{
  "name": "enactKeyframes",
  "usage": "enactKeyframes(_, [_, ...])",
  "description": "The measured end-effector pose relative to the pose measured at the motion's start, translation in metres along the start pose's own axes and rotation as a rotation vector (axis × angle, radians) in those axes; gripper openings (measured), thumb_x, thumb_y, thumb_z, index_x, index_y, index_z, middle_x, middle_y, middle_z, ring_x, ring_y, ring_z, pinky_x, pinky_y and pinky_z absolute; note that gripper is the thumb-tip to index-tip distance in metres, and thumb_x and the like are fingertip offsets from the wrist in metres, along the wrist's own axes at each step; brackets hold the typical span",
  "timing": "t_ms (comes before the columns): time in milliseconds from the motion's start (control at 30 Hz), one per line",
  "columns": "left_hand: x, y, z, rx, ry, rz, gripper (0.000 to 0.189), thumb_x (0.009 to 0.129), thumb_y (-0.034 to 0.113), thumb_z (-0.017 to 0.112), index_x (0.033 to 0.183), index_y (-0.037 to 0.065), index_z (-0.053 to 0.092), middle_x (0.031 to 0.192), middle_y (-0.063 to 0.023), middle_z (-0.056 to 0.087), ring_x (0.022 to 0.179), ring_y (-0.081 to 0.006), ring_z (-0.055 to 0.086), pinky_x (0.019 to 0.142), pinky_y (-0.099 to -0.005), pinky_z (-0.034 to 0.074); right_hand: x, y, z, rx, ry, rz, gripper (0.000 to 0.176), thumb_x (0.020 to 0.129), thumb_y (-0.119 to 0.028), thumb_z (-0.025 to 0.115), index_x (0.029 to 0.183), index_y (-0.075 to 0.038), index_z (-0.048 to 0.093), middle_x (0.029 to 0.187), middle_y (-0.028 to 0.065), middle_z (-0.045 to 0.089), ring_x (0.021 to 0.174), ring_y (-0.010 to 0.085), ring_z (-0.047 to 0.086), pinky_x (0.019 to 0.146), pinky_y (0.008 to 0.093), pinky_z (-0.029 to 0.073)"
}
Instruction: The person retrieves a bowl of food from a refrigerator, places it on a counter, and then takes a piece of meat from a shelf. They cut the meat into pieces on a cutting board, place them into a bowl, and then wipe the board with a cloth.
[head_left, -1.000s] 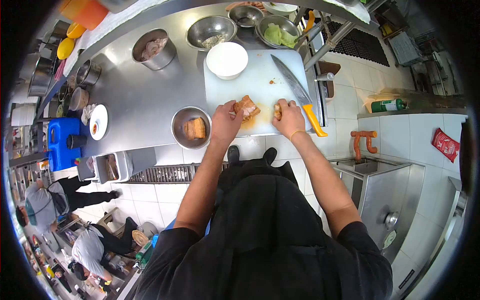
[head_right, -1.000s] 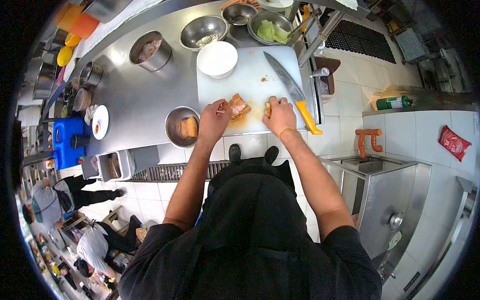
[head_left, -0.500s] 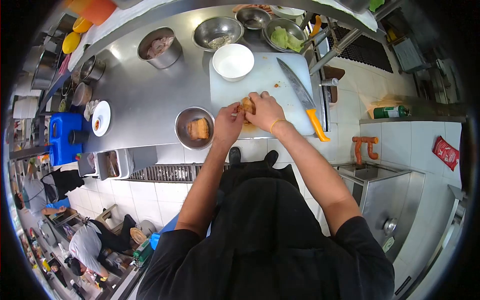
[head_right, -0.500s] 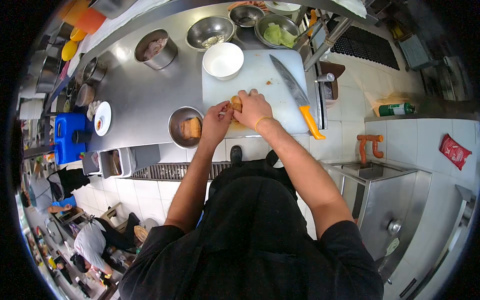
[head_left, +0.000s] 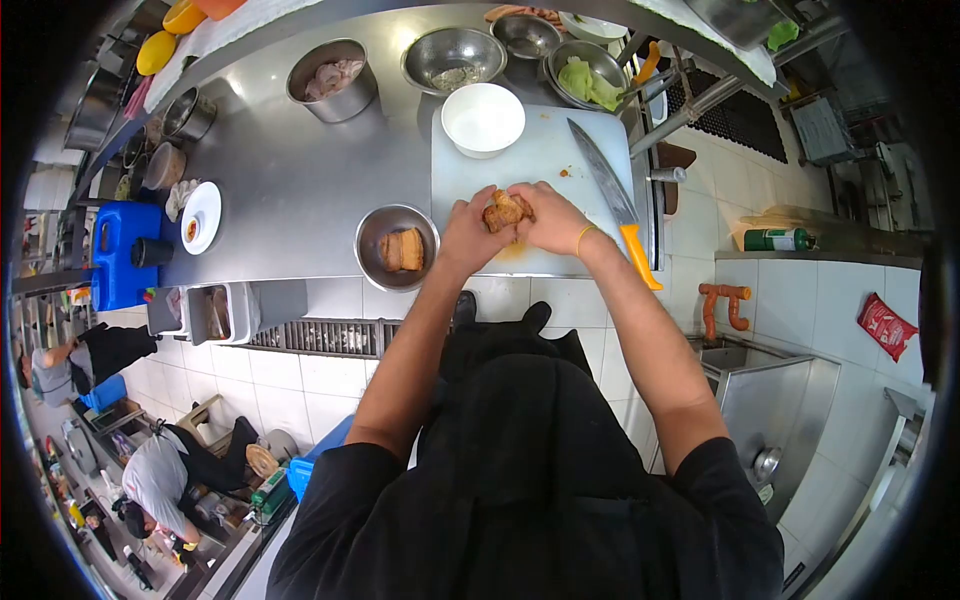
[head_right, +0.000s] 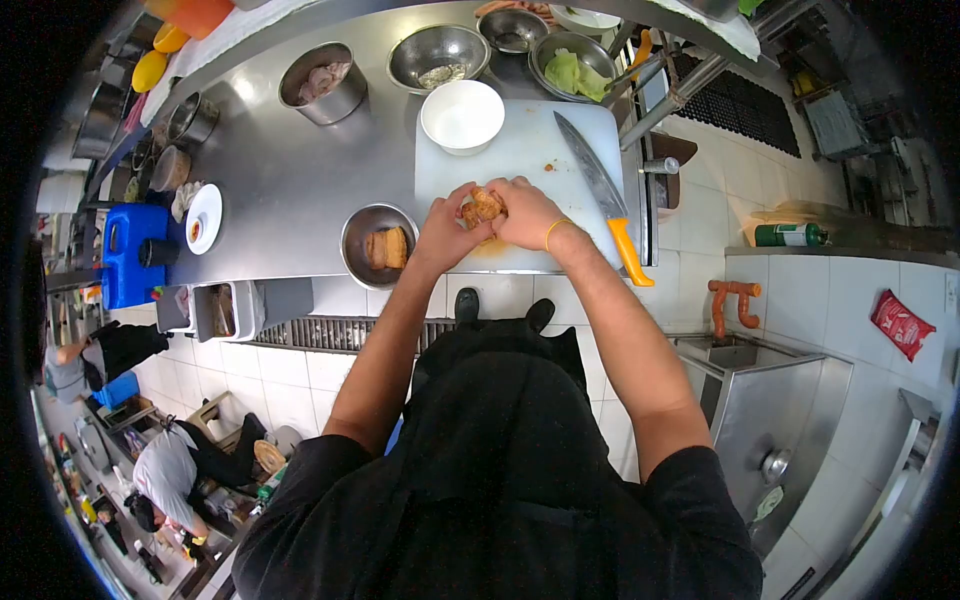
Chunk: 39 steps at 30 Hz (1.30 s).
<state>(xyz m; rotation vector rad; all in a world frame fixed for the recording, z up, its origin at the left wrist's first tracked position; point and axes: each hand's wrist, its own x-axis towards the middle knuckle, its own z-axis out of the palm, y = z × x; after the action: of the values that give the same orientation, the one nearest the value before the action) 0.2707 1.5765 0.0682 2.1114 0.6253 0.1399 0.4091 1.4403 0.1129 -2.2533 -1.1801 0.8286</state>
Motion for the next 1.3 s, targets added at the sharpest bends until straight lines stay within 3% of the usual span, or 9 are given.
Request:
enactKeyframes(300, [0.0, 0.019, 0.01, 0.036, 0.066, -0.077, 0.073, 0.074, 0.044, 0.086, 0.136, 0.015, 0.063, 0.115, -0.0223, 0.057, 0.102, -0.0376, 0.065, 0.091, -0.0431, 0.055, 0.017, 0.025, -0.001, 0.471, -0.027, 0.18, 0.044, 0.088, -0.011, 0.061, 0.131, -0.004, 0.064, 0.121, 0.0202, 0.067, 0.11, 0.0329, 0.064, 0.1, 0.0374, 0.051])
enactKeyframes(600, [-0.005, 0.008, 0.007, 0.0, 0.058, 0.029, 0.07, 0.077, 0.032, 0.086, 0.14, 0.013, 0.061, 0.113, -0.0182, 0.057, 0.087, -0.0257, 0.062, 0.083, -0.0362, 0.056, 0.009, 0.013, -0.01, 0.132, -0.042, 0.001, 0.059, 0.079, -0.021, 0.075, 0.137, -0.015, 0.063, 0.118, 0.0215, 0.062, 0.113, 0.0345, 0.059, 0.101, 0.0395, 0.049])
enactKeyframes(800, [-0.01, 0.008, 0.005, 0.011, 0.077, 0.051, 0.069, 0.078, 0.031, 0.087, 0.138, 0.009, 0.06, 0.114, -0.0161, 0.057, 0.082, -0.0231, 0.063, 0.08, -0.0355, 0.057, 0.023, 0.005, -0.023, 0.01, -0.188, -0.005, 0.055, 0.075, -0.023, 0.079, 0.129, -0.018, 0.067, 0.116, 0.0196, 0.063, 0.112, 0.0354, 0.059, 0.098, 0.0393, 0.05])
enactKeyframes(1100, [-0.017, 0.01, 0.011, -0.009, 0.156, 0.007, 0.055, 0.084, 0.029, 0.082, 0.132, 0.006, 0.066, 0.112, -0.0157, 0.059, 0.081, -0.0216, 0.066, 0.079, -0.0342, 0.057, 0.011, 0.01, -0.018, 0.096, -0.054, -0.052, 0.047, 0.077, -0.02, 0.075, 0.123, -0.016, 0.068, 0.11, 0.0187, 0.061, 0.111, 0.035, 0.06, 0.097, 0.0384, 0.05])
enactKeyframes(1300, [-0.021, 0.014, 0.013, 0.007, 0.235, 0.032, 0.055, 0.087, 0.027, 0.079, 0.134, 0.001, 0.065, 0.111, -0.0165, 0.061, 0.081, -0.0221, 0.066, 0.079, -0.0348, 0.057, 0.007, 0.015, -0.01, -0.002, -0.102, 0.011, 0.045, 0.082, -0.016, 0.07, 0.127, -0.013, 0.067, 0.114, 0.0197, 0.061, 0.113, 0.0365, 0.06, 0.099, 0.0399, 0.05])
